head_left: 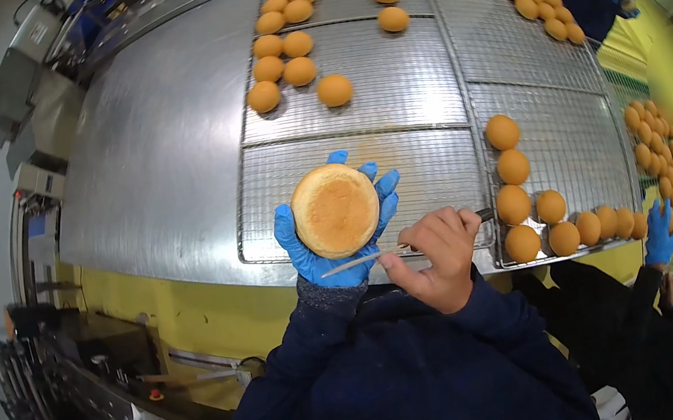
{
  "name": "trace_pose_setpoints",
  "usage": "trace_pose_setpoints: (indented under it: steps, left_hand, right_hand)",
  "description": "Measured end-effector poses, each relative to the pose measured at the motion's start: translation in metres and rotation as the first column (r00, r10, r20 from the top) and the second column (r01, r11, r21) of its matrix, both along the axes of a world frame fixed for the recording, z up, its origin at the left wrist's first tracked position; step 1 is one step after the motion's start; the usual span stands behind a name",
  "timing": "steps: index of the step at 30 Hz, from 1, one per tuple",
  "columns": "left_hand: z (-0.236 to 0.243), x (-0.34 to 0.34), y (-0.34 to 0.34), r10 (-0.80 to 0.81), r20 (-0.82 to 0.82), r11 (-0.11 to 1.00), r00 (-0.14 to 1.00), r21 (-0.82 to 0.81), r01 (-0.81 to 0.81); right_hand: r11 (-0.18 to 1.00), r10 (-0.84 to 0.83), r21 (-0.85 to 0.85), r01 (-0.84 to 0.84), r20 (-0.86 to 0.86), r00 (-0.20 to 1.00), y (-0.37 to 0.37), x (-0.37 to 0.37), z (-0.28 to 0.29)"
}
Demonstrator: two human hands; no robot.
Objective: The person picks up bread rolls and uses a knife to cut them open while wearing blue gloves, then places the sliced rolls onto metal cooling racks in a production area.
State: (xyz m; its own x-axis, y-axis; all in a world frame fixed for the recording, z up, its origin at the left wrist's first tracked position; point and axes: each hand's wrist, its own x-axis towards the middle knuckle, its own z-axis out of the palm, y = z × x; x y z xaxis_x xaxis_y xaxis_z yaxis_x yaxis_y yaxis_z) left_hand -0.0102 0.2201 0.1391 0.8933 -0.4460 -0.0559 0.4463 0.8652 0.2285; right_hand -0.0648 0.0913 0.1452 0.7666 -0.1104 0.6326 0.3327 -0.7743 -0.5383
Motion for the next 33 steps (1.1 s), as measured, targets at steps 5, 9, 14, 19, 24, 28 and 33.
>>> trace_pose_setpoints:
  steps: [5, 9, 14, 19, 24, 28, 33]
  left_hand:
    - [-0.008, 0.014, 0.042, 0.161, -0.048, 0.978, 0.986, -0.129, -0.166]
    - [-0.011, 0.025, 0.060, 0.186, 0.089, 0.977, 0.978, 0.091, -0.194]
    - [-0.009, 0.034, 0.076, 0.200, 0.082, 0.967, 0.976, 0.144, -0.210]
    - [-0.009, 0.043, 0.079, 0.144, 0.074, 0.984, 0.987, 0.097, -0.151]
    - [-0.012, 0.052, 0.078, 0.087, 0.069, 0.990, 0.994, 0.109, -0.094]
    - [-0.011, 0.054, 0.078, -0.040, -0.010, 0.998, 0.999, 0.055, 0.040]
    - [-0.012, 0.061, 0.075, -0.165, -0.007, 0.978, 0.986, 0.127, 0.165]
  right_hand:
    - [0.986, -0.167, 0.028, 0.167, -0.004, 0.986, 0.019, 0.039, -0.038]
    - [0.999, -0.051, 0.002, 0.051, 0.086, 0.995, 0.054, 0.042, -0.034]
    - [0.993, -0.121, -0.007, 0.121, 0.025, 0.992, 0.063, 0.057, -0.037]
    - [0.971, -0.240, 0.007, 0.241, 0.104, 0.965, 0.064, 0.087, -0.046]
    - [0.992, -0.095, -0.071, 0.107, 0.157, 0.983, 0.076, 0.060, -0.033]
    - [0.952, -0.280, -0.097, 0.289, 0.093, 0.955, 0.043, 0.082, -0.049]
    - [0.961, -0.057, -0.252, 0.113, 0.220, 0.974, 0.050, 0.058, -0.027]
